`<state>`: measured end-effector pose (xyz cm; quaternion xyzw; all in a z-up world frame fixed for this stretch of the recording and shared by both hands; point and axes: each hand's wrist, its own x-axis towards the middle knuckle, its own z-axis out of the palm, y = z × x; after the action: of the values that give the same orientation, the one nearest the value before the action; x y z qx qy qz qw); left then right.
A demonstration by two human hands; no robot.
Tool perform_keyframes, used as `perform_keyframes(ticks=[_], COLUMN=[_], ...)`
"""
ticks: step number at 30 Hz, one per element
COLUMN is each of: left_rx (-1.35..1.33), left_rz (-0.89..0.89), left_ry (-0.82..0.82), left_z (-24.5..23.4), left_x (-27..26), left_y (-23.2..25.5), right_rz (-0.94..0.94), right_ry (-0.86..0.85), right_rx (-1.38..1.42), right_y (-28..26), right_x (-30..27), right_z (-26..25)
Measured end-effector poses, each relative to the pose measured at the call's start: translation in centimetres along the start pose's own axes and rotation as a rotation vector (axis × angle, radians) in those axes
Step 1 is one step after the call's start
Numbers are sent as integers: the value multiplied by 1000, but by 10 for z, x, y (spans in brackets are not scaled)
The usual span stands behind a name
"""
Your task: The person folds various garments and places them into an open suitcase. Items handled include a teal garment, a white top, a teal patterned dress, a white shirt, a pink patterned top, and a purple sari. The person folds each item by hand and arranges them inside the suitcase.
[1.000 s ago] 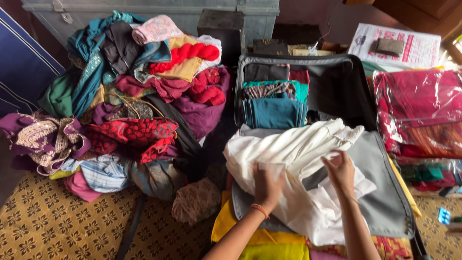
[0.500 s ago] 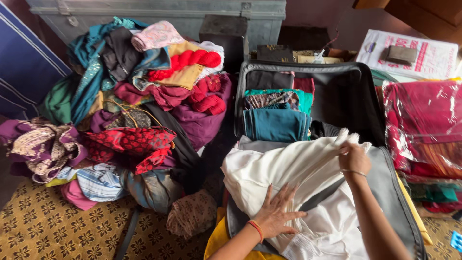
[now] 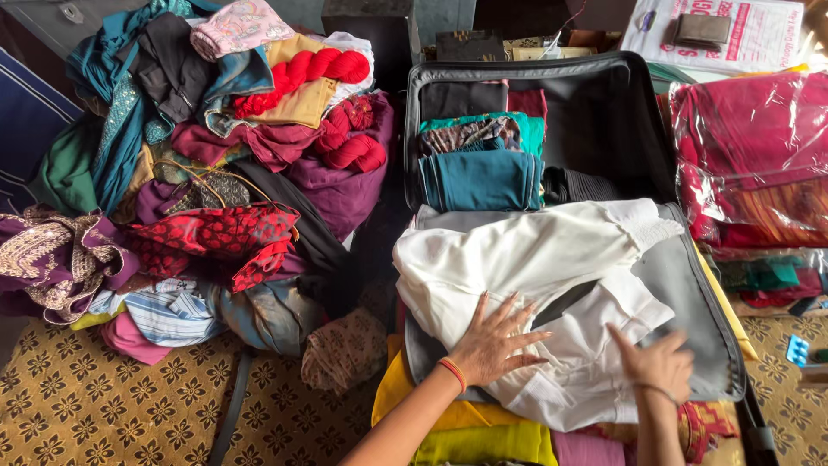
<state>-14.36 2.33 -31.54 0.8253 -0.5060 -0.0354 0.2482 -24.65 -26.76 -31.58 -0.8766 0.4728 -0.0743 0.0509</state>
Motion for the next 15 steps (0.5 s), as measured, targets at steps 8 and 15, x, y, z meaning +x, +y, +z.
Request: perform_keyframes(ticks=[8, 15], left_rx=[-28, -330], left_rz=[41, -12], left_ry=[-27, 54], left_z=[1, 49], left_x=[4, 83], left_y=[9, 56], right_rz=[-140, -295], right_ry=[-75, -297], right_rx=[485, 745], right_y=[25, 36], right_x=[-2, 22], right_z=[27, 15])
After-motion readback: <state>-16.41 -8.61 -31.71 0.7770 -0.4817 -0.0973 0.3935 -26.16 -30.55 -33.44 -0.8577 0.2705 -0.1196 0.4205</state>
